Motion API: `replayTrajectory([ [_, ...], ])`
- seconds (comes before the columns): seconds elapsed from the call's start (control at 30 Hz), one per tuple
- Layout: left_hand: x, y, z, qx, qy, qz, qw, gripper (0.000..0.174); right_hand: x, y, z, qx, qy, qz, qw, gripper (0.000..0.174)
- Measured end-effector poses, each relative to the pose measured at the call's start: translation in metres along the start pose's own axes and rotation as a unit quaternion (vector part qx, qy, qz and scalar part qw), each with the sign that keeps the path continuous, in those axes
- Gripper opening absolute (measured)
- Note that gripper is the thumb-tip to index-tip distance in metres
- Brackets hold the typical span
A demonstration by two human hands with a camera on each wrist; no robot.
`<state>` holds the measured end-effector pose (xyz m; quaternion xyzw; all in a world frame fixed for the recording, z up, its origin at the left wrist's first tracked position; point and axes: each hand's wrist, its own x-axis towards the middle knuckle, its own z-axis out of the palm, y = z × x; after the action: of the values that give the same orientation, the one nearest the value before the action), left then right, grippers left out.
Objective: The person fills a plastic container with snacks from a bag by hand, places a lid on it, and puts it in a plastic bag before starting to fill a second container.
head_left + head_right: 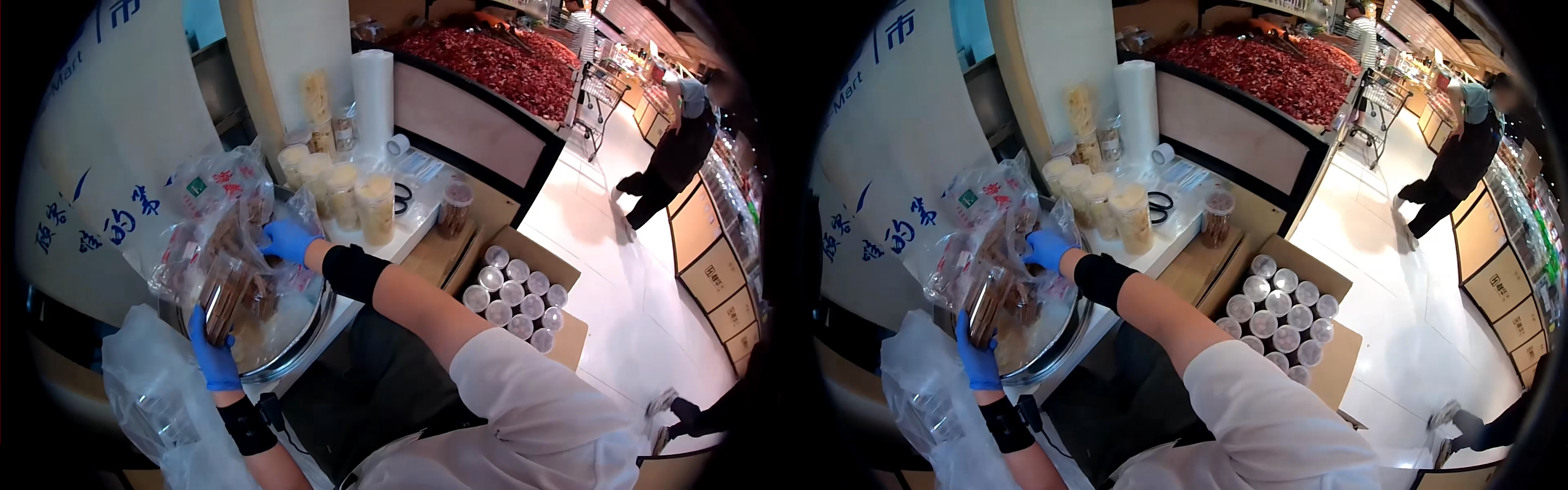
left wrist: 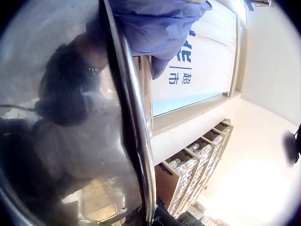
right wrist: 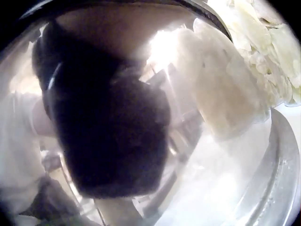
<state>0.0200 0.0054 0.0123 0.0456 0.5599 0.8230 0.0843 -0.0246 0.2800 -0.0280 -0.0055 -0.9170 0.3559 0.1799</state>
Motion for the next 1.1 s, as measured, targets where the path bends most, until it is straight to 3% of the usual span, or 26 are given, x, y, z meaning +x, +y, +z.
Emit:
replayTrajectory([
  [0.23, 0.005, -0.004, -0.007, -0.002, -0.005, -0.013, 1.000, 0.035, 0.006, 0.009, 0.014, -0.022, 0.049, -0.027, 0.998, 0.035],
  [0.3, 0.005, -0.005, -0.006, 0.000, -0.001, -0.012, 1.000, 0.035, 0.006, 0.015, 0.015, -0.048, -0.007, -0.091, 0.995, 0.033],
  [0.4, 0.004, -0.004, -0.004, 0.006, 0.003, -0.003, 1.000, 0.035, 0.003, 0.015, 0.016, -0.037, -0.039, -0.029, 0.998, 0.040],
  [0.7, 0.004, -0.006, -0.006, 0.006, 0.002, 0.018, 1.000, 0.036, -0.006, 0.003, 0.009, -0.065, -0.062, 0.009, 0.996, 0.036],
  [0.8, 0.005, -0.005, -0.007, -0.002, 0.006, -0.018, 1.000, 0.035, -0.003, 0.001, 0.010, -0.093, -0.100, 0.011, 0.991, 0.037],
  [0.83, 0.007, -0.006, -0.009, -0.002, 0.002, -0.013, 1.000, 0.035, -0.006, -0.001, 0.011, -0.093, -0.101, 0.011, 0.990, 0.037],
  [0.9, 0.007, -0.008, -0.010, -0.001, -0.002, -0.008, 1.000, 0.036, -0.014, -0.001, 0.016, -0.094, -0.019, -0.044, 0.994, 0.039],
  [1.0, 0.006, -0.007, -0.009, 0.002, -0.003, -0.009, 1.000, 0.036, -0.012, 0.002, 0.020, -0.134, -0.045, -0.085, 0.986, 0.040],
  [1.1, 0.005, -0.006, -0.007, 0.010, -0.002, 0.005, 1.000, 0.036, -0.006, 0.004, 0.017, -0.127, -0.089, -0.072, 0.985, 0.033],
])
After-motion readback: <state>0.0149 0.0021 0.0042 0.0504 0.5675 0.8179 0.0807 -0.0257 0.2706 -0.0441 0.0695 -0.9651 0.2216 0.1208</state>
